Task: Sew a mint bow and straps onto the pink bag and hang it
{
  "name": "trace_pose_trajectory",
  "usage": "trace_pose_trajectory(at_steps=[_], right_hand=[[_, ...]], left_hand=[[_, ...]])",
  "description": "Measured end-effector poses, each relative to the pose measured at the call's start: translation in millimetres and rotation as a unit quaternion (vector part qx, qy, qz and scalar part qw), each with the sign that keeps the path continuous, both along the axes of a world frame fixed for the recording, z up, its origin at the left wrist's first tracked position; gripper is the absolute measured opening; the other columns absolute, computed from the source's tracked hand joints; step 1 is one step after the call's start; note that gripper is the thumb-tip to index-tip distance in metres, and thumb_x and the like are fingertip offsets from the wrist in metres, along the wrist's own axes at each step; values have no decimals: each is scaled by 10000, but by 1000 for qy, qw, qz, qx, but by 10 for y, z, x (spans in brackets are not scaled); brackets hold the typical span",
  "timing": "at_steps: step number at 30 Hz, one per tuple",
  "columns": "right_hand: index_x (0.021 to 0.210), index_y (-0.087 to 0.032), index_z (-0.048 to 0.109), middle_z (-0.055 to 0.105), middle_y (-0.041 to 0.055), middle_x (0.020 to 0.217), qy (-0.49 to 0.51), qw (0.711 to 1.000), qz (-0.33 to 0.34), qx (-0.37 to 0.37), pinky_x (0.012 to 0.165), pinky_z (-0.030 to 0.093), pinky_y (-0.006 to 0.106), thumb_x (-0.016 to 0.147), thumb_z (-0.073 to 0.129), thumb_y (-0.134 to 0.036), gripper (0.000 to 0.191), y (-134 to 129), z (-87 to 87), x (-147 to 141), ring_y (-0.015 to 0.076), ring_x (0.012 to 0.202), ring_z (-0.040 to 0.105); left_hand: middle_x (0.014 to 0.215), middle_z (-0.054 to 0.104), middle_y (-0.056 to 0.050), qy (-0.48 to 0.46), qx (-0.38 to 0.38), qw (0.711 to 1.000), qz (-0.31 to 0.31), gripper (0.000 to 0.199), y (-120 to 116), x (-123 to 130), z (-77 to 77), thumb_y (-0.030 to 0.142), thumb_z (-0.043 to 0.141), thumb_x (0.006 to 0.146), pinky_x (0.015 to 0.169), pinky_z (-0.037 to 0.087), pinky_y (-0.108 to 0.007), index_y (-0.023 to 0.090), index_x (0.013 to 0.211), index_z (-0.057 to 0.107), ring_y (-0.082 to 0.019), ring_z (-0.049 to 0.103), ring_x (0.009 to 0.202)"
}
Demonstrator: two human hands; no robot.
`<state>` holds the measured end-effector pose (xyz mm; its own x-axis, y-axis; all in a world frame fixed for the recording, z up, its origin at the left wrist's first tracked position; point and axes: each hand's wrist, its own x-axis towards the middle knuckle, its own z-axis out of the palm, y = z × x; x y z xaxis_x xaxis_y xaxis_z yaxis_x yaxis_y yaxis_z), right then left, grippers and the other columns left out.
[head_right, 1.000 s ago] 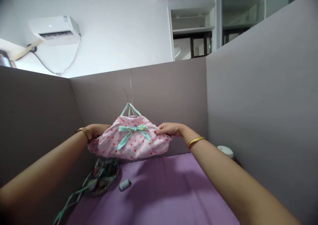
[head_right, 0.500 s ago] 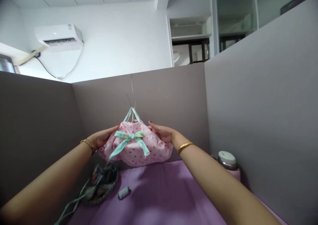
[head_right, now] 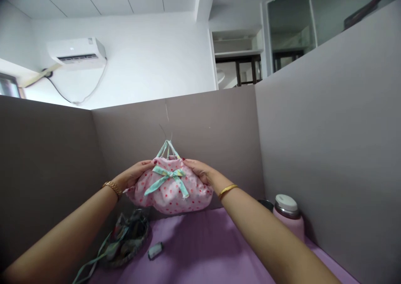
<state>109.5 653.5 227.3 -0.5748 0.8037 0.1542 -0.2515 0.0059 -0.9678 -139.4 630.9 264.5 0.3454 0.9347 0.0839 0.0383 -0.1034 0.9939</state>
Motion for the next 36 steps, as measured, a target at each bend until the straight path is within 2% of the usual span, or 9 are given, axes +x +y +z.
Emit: trace_pose_trajectory(at_steps=[4, 8, 11, 14, 18, 21, 23, 27, 36], right_hand=[[847, -148, 603, 627, -3, 706, 5, 996, -84, 38, 557, 480, 203, 803, 599, -250, 111, 108, 40, -146, 84, 559, 555], [816, -115, 579, 576, -26, 675, -4, 990, -130, 59, 503, 449, 198, 862, 530, -240, 142, 156, 34, -154, 60, 507, 509], [806, -112, 573, 570, -26, 681, -5, 987, -145, 71, 520, 456, 208, 869, 522, -246, 157, 136, 18, -100, 65, 530, 519], [787, -112, 571, 565, -32, 646, -7, 985, -154, 77, 515, 450, 205, 846, 549, -230, 134, 110, 5, -25, 63, 505, 507], [811, -145, 602, 635, 17, 677, -33, 989, -129, 69, 584, 483, 237, 816, 572, -329, 187, 61, 11, 66, 109, 571, 565], [891, -159, 622, 674, 73, 816, -83, 991, -82, 62, 645, 500, 285, 818, 489, -522, 394, -2, 17, 154, 169, 713, 616], [878, -145, 637, 676, 90, 810, -133, 988, -52, 61, 624, 494, 288, 784, 482, -594, 484, -38, 8, 248, 182, 710, 617], [726, -117, 646, 632, 33, 631, -216, 972, -18, 92, 536, 422, 220, 696, 633, -529, 414, -64, -43, 484, 118, 554, 538], [713, -128, 620, 535, -27, 619, -242, 954, -29, 174, 535, 310, 193, 695, 635, -505, 378, -165, -185, 679, 79, 553, 418]], left_hand=[[668, 623, 26, -5, 61, 997, 48, 211, 108, 61, 7, 339, 587, 808, 552, 484, -247, 132, 850, 596, -98, 577, 539], [757, 659, 2, 17, 54, 998, 42, 236, 116, 47, 15, 371, 568, 811, 650, 506, -285, 161, 917, 589, -123, 616, 646], [770, 699, -43, 72, 22, 997, 17, 390, 64, -7, 10, 526, 552, 760, 651, 508, -297, 174, 911, 625, -175, 639, 695], [635, 697, -61, 156, -6, 988, 2, 412, 2, -108, -25, 540, 652, 655, 502, 471, -269, 137, 742, 664, -185, 611, 545], [629, 692, -42, 207, 8, 978, 12, 476, -69, -218, -82, 614, 585, 664, 459, 436, -244, 148, 729, 660, -165, 577, 511], [778, 707, -66, 223, 34, 974, 23, 583, -84, -259, -89, 686, 455, 701, 532, 458, -252, 153, 820, 659, -189, 607, 641], [710, 691, -60, 244, 53, 968, 35, 588, -71, -295, -88, 689, 456, 696, 493, 431, -241, 141, 768, 656, -179, 586, 591], [489, 582, 4, 286, 91, 952, 53, 546, -27, -392, -115, 669, 520, 665, 383, 309, -206, 134, 654, 632, -117, 453, 412], [546, 594, -6, 315, 161, 930, 101, 600, 91, -536, -176, 662, 452, 708, 399, 340, -217, 112, 817, 665, -135, 469, 446]])
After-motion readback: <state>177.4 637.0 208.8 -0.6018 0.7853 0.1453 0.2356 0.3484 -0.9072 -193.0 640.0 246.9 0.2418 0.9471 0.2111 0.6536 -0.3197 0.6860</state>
